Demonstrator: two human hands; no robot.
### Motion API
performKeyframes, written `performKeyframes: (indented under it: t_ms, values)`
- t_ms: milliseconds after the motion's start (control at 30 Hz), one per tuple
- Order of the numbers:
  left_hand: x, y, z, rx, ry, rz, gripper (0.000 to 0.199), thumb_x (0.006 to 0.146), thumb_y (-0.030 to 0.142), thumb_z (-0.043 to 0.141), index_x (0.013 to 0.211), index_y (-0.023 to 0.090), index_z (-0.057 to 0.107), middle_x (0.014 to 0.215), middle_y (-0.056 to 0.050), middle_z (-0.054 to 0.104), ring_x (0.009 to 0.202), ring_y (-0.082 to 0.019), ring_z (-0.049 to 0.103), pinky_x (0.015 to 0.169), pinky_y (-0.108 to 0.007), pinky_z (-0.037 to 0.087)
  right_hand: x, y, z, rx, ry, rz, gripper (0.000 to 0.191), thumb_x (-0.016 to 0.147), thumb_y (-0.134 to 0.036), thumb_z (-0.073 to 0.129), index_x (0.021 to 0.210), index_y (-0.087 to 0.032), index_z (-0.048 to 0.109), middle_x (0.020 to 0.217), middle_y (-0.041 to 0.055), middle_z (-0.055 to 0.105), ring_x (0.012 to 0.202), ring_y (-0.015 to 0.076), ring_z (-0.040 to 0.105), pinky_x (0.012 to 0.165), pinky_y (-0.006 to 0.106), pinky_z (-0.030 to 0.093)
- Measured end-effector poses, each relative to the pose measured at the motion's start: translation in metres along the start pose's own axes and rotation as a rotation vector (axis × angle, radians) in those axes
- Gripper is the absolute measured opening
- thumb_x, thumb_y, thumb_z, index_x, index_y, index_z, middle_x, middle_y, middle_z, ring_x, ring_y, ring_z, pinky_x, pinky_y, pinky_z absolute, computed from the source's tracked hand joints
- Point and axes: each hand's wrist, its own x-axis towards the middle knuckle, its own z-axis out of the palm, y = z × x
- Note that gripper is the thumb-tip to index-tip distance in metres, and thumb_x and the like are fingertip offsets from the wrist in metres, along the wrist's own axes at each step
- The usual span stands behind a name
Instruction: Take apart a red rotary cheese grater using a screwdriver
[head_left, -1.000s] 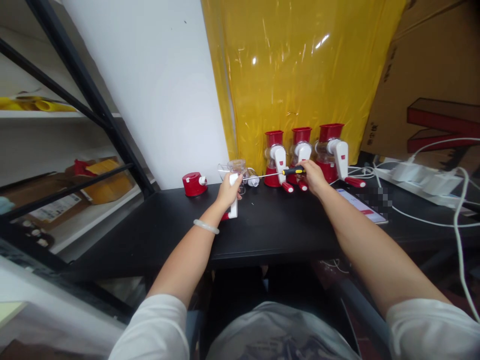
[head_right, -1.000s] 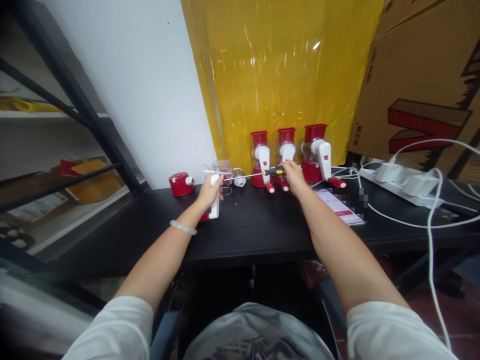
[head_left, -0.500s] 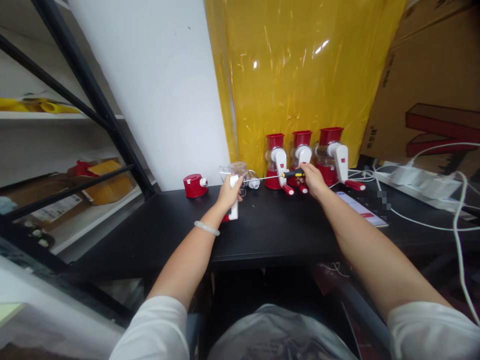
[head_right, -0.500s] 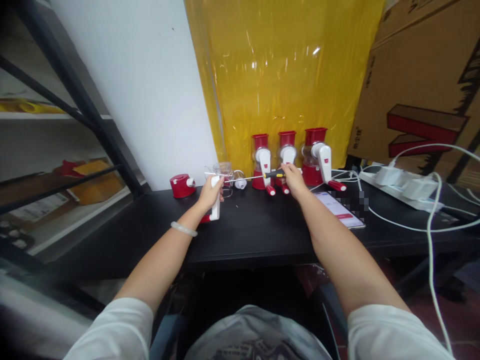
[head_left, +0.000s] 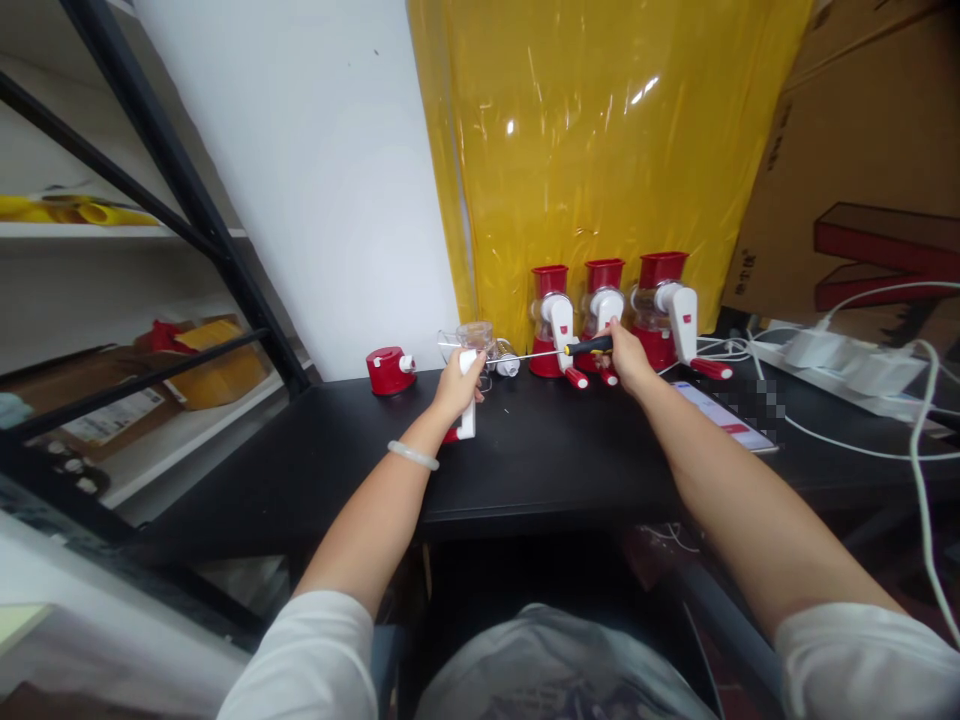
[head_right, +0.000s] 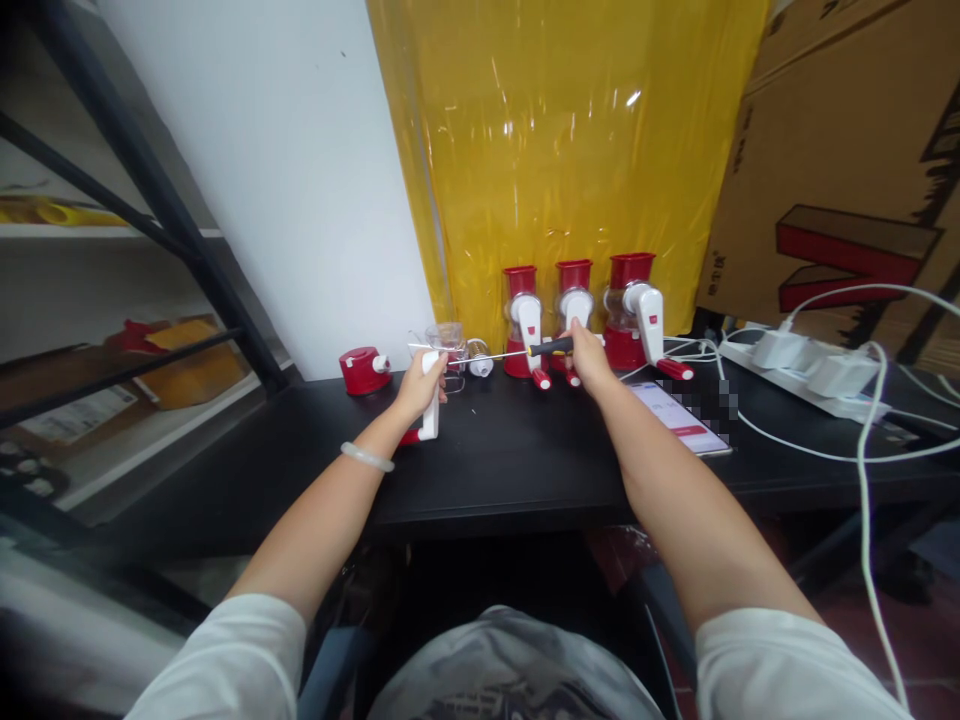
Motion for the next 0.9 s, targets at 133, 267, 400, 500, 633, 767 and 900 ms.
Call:
performKeyframes:
  t_ms: [133, 267, 400, 500, 633, 767, 900]
  values:
    - [0.000, -0.001, -0.001, 0.006, 0.001, 0.015, 0.029, 0.106, 0.045, 0.065, 0.116, 0.021, 0.055, 0.062, 0.009, 0.056, 0.039, -0.011, 0.057, 0.044, -0.022, 0.047, 0.002, 0.003, -0.002, -0.025, -0.031, -0.033, 0.053, 0.085, -0.077, 0.073, 0.081, -0.025, 0.060, 0.046, -0.0070, 0.043, 0.039, 0.0128, 0.042, 0.038, 0.025, 0.036]
    - [0.001, -0.002, -0.001, 0.018, 0.006, 0.019, 0.029, 0.105, 0.047, 0.066, 0.112, 0.021, 0.054, 0.062, 0.009, 0.056, 0.040, -0.012, 0.058, 0.045, -0.022, 0.047, 0.003, 0.001, 0.000, 0.046, -0.022, -0.007, 0.038, 0.085, -0.059, 0.076, 0.083, -0.025, 0.060, 0.054, -0.0061, 0.050, 0.044, 0.0119, 0.046, 0.042, 0.024, 0.040]
    - [0.001, -0.003, -0.001, 0.015, 0.003, 0.017, 0.032, 0.105, 0.050, 0.066, 0.114, 0.021, 0.055, 0.064, 0.008, 0.057, 0.041, -0.012, 0.058, 0.045, -0.022, 0.047, 0.002, -0.004, 0.003, 0.086, 0.024, 0.046, 0.022, 0.078, -0.040, 0.074, 0.083, -0.023, 0.063, 0.069, -0.0030, 0.062, 0.052, 0.0113, 0.054, 0.046, 0.022, 0.043]
    - [0.001, -0.003, 0.000, 0.023, -0.015, 0.016, 0.028, 0.105, 0.047, 0.064, 0.114, 0.022, 0.055, 0.063, 0.009, 0.057, 0.041, -0.012, 0.058, 0.046, -0.023, 0.048, 0.001, -0.009, 0.003, 0.144, 0.003, 0.065, 0.019, 0.073, -0.035, 0.072, 0.082, -0.023, 0.061, 0.071, -0.0035, 0.061, 0.053, 0.0109, 0.054, 0.048, 0.023, 0.046]
    - [0.000, -0.002, 0.001, 0.036, -0.022, 0.024, 0.026, 0.105, 0.045, 0.064, 0.113, 0.022, 0.054, 0.064, 0.009, 0.056, 0.041, -0.012, 0.058, 0.045, -0.023, 0.048, 0.002, -0.011, 0.003, 0.191, 0.007, 0.084, 0.019, 0.078, -0.039, 0.070, 0.080, -0.023, 0.059, 0.068, -0.0018, 0.061, 0.050, 0.0115, 0.052, 0.046, 0.024, 0.045]
    - [0.000, 0.000, 0.000, 0.037, -0.008, 0.022, 0.026, 0.106, 0.045, 0.063, 0.113, 0.022, 0.054, 0.064, 0.009, 0.057, 0.041, -0.012, 0.058, 0.046, -0.023, 0.048, 0.001, -0.005, 0.002, 0.071, -0.005, 0.047, 0.043, 0.091, -0.066, 0.062, 0.079, -0.025, 0.057, 0.053, -0.0031, 0.050, 0.043, 0.0141, 0.047, 0.041, 0.026, 0.040]
    - [0.000, -0.001, -0.001, 0.032, -0.001, 0.014, 0.028, 0.105, 0.047, 0.064, 0.112, 0.022, 0.054, 0.063, 0.009, 0.057, 0.041, -0.012, 0.058, 0.046, -0.023, 0.048, -0.001, 0.001, -0.001, -0.014, -0.034, -0.014, 0.047, 0.086, -0.071, 0.071, 0.079, -0.027, 0.055, 0.047, -0.0072, 0.040, 0.040, 0.0137, 0.039, 0.039, 0.027, 0.038]
